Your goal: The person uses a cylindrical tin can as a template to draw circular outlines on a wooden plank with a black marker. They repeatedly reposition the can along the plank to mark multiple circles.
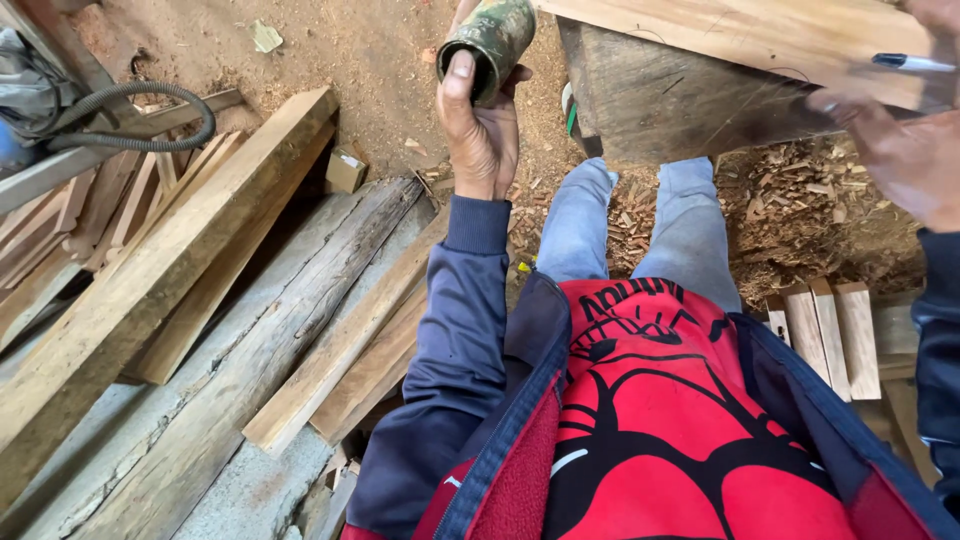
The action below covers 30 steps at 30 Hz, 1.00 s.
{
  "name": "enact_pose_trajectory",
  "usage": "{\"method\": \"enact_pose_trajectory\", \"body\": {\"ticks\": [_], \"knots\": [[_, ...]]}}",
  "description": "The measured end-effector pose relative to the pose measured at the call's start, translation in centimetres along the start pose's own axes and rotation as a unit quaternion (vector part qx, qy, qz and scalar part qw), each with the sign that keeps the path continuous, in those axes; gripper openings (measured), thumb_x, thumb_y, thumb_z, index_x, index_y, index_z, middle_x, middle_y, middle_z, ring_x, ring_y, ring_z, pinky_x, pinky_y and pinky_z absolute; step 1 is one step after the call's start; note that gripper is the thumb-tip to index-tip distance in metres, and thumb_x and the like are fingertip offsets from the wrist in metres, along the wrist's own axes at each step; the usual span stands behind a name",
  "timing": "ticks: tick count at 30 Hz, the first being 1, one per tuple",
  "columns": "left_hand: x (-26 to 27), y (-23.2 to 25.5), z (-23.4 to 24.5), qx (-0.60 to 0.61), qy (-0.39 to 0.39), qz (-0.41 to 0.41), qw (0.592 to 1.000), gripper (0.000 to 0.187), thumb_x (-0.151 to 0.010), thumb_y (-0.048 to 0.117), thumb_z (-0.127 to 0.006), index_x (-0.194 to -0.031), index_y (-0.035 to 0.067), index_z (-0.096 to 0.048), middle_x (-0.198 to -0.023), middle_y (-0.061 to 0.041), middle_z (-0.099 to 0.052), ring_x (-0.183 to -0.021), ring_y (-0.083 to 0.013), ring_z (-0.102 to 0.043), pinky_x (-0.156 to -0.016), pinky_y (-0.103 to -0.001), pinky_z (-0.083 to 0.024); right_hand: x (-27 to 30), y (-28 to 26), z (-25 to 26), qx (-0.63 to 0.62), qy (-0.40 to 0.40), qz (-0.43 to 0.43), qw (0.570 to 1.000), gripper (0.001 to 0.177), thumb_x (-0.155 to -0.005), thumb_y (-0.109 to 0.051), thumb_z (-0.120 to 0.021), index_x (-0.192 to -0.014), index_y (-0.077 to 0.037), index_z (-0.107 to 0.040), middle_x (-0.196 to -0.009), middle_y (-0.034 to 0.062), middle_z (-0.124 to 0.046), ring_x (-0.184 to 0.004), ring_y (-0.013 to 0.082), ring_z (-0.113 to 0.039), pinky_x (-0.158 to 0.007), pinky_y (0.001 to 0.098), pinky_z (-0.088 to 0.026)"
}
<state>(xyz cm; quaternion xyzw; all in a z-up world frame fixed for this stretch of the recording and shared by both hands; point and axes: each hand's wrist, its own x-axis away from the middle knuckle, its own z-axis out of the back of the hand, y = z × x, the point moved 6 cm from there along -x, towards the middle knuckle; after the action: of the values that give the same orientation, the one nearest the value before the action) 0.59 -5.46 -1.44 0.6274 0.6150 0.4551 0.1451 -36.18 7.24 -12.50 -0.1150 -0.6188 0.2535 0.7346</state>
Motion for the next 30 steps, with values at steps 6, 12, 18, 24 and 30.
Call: {"method": "enact_pose_trajectory", "body": {"ticks": [6,12,18,24,30], "knots": [[0.2,0.1,-1.2,-0.007,-0.024,0.000,1.000,0.045,-0.081,0.027,-0.064,-0.120,0.005,-0.056,-0.128,-0.014,-0.052,-0.102,-0.0273,-0.059,-0.065,-0.033,-0.049,10.7,-15.3,-0.7,0.318,0.167,0.463,0.810,0.027,-0.088,0.008,-0.058,-0.102,-0.002,-0.037,-0.091,0.0242,-0.044,-0.086,0.0393,-0.046,-0.078,0.0471,-0.043],[4.7,0.7,1.0,-0.012,0.029,0.070,0.997,0.055,-0.078,0.036,-0.063,-0.127,0.015,-0.049,-0.127,-0.006,-0.052,-0.104,-0.0183,-0.054,-0.076,-0.029,-0.039,11.2,-17.2,0.6,0.539,0.327,0.459,0.626,0.010,-0.063,-0.011,-0.051,-0.073,-0.010,-0.049,-0.072,0.0074,-0.048,-0.069,0.0249,-0.042,-0.054,0.0363,-0.028],[9.9,0.3,1.2,-0.159,0.119,0.118,0.973,0.062,-0.073,0.038,-0.055,-0.127,0.009,-0.048,-0.122,-0.008,-0.053,-0.100,-0.0193,-0.055,-0.069,-0.026,-0.046,9.9,-15.6,1.6,0.504,0.286,0.482,0.657,0.043,-0.072,-0.050,-0.068,-0.087,-0.011,-0.059,-0.080,0.0046,-0.056,-0.077,0.0200,-0.041,-0.059,0.0331,-0.031],[10.1,-1.9,-2.5,-0.286,0.079,0.061,0.953,0.041,-0.078,0.028,-0.054,-0.115,0.008,-0.056,-0.119,-0.007,-0.056,-0.097,-0.0184,-0.057,-0.062,-0.028,-0.051,10.4,-13.2,6.2,0.483,0.274,0.460,0.693,0.018,-0.060,-0.015,-0.054,-0.076,-0.006,-0.056,-0.073,0.0085,-0.052,-0.072,0.0265,-0.041,-0.058,0.0384,-0.034],[10.0,-3.7,-9.3,-0.524,-0.024,0.069,0.848,0.047,-0.082,0.020,-0.056,-0.128,0.013,-0.045,-0.133,-0.018,-0.043,-0.117,-0.0307,-0.048,-0.093,-0.042,-0.047,11.5,-12.4,9.3,0.512,0.276,0.423,0.694,0.071,-0.054,-0.056,-0.080,-0.110,-0.018,-0.060,-0.095,0.0061,-0.054,-0.080,0.0200,-0.040,-0.062,0.0319,-0.031]]}}
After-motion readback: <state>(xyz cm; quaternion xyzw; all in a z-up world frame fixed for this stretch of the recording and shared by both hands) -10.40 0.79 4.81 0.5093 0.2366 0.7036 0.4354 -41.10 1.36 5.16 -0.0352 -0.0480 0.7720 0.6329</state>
